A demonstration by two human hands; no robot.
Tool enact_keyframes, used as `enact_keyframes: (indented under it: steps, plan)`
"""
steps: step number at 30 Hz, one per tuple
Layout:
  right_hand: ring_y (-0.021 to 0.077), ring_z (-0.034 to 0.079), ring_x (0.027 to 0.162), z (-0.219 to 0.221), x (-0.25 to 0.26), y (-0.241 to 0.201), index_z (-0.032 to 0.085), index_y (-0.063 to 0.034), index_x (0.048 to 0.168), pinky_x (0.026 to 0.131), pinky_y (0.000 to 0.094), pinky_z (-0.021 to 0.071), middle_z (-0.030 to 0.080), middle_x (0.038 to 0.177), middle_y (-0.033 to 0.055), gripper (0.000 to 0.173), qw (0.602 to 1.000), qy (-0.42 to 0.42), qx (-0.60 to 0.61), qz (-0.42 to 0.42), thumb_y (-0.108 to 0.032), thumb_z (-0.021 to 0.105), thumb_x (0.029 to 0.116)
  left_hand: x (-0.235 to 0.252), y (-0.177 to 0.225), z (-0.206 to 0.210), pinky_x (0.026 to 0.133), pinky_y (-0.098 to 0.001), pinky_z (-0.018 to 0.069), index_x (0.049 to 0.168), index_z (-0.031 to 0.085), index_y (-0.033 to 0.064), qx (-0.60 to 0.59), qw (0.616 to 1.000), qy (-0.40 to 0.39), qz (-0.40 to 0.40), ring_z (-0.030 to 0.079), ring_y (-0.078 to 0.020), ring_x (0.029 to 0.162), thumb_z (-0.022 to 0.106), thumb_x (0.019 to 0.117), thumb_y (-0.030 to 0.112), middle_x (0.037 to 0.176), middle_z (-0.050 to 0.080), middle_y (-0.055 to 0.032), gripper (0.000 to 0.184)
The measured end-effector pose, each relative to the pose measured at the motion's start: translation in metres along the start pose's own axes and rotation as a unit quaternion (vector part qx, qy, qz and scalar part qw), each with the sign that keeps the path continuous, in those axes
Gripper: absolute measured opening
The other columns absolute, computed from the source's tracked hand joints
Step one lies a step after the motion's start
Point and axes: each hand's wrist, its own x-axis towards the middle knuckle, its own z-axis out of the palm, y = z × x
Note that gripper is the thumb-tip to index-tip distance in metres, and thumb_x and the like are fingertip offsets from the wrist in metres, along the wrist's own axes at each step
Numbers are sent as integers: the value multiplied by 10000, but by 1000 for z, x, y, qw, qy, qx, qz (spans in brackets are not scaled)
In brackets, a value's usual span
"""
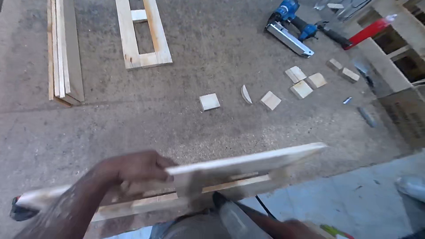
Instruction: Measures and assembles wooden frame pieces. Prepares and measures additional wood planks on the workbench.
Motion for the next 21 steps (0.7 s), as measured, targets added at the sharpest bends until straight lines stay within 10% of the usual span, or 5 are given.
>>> enact_keyframes:
  steps: [3, 6, 12, 21]
  plan:
    - [421, 700, 981, 7, 69, 0, 550, -228, 1410, 795, 658, 547, 721, 1045, 182, 637, 988, -66, -115, 81, -426, 766, 844, 57, -38, 9, 970, -542, 545, 1185, 750, 216, 204, 951, 222, -67, 684, -250, 1106, 629, 973, 536, 1143, 737, -48, 403]
    - [440, 688, 969, 10, 118, 3, 530, -141, 1388, 762, 660, 541, 693, 1046, 207, 591, 978, -109, -169, 52, -413, 707, 895, 95, -87, 51, 1219, -627, 261, 1399, 627, 163, 201, 895, 383, -107, 342, -360, 1510, 558, 971, 618, 1564, 476, -131, 629]
    - [429, 684, 981, 17, 165, 7, 551, -151, 1372, 775, 642, 543, 687, 1055, 208, 519, 977, -187, -102, 27, -344, 707, 917, 127, -160, 128, 1200, -638, 254, 1375, 639, 205, 250, 790, 542, -138, 429, -344, 1463, 284, 993, 657, 1538, 522, -92, 690]
    - [400, 690, 968, 46, 189, -3, 563, -139, 1345, 767, 628, 549, 688, 1044, 186, 542, 970, -231, -77, 13, -415, 708, 902, 123, -160, 128, 1234, -622, 195, 1444, 579, 217, 216, 805, 541, -114, 365, -325, 1505, 295, 1013, 653, 1580, 471, -93, 676]
